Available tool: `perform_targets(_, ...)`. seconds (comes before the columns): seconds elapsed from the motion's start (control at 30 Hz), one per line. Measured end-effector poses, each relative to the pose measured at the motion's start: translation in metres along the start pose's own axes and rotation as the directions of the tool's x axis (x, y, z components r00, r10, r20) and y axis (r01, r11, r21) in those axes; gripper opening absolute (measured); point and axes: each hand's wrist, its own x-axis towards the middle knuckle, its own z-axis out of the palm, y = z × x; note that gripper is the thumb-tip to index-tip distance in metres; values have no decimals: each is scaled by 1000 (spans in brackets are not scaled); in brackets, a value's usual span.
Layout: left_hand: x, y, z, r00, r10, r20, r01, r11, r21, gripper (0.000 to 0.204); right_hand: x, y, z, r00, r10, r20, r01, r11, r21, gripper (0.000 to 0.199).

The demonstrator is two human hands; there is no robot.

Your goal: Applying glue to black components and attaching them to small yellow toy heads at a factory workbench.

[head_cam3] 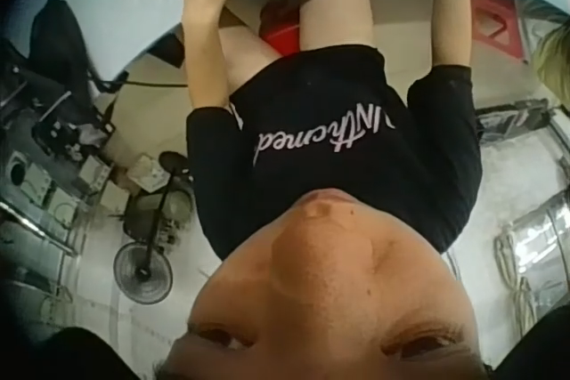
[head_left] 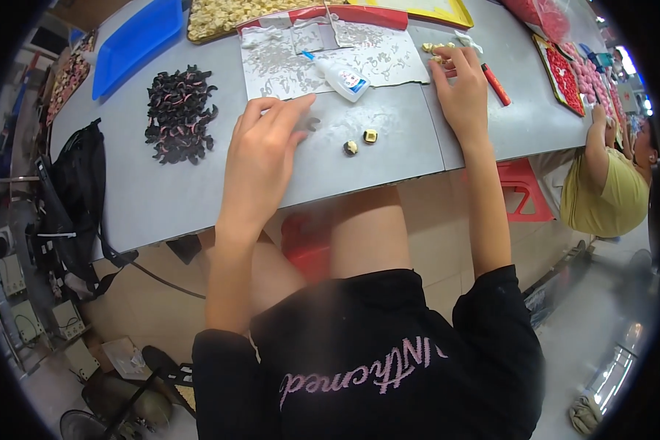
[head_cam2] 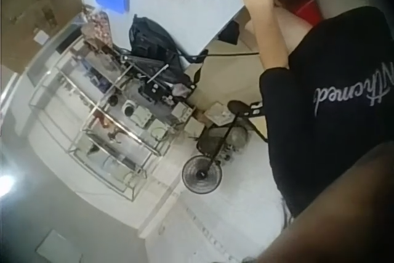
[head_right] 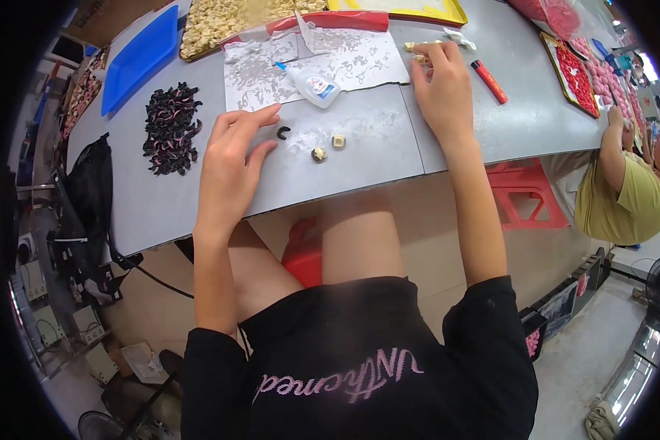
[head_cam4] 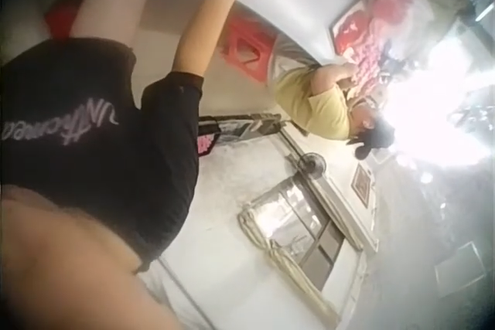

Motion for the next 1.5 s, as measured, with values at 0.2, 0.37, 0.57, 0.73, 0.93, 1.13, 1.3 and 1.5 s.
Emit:
perform_targets(0.2, 2, -2, 1, 1000, 14, 14, -13, 1000, -14, 44, -2, 5, 7, 999, -23, 28, 23, 1000, 12, 13)
perform_targets(0.37, 7, -6, 5, 999, -10, 34, 12, 999, -52, 42, 2, 7, 10, 1000, -15, 4, 15, 1000, 1, 9)
perform_targets(0.57, 12, -4, 3, 998, 50, 36, -48, 998, -35, 40, 7, 9, 1, 1000, -9, -14, 9, 1000, 16, 14)
perform_targets(0.73, 2, 1, 5, 999, 28, -21, -30, 991, -130, 46, 3, 4, 2, 988, 80, -135, -59, 986, 157, 17)
perform_targets(0.93, -23, 15, 3, 980, -80, -185, 23, 957, -289, 51, -12, -1, -6, 950, 310, -41, -234, 792, 563, 13)
perform_targets(1.13, -48, 35, 6, 959, -80, -273, -45, 905, -422, 55, -30, -50, -38, 866, 436, 245, -455, 482, 749, 18)
perform_targets(1.3, -60, 46, 9, 930, 71, -361, -253, 837, -486, 61, -73, -102, -56, 804, 174, 568, -593, 292, 750, 16)
perform_targets(1.5, -66, 54, 4, 934, 92, -345, -285, 774, -566, 55, -99, -131, -60, 650, 107, 752, -754, -35, 656, 22)
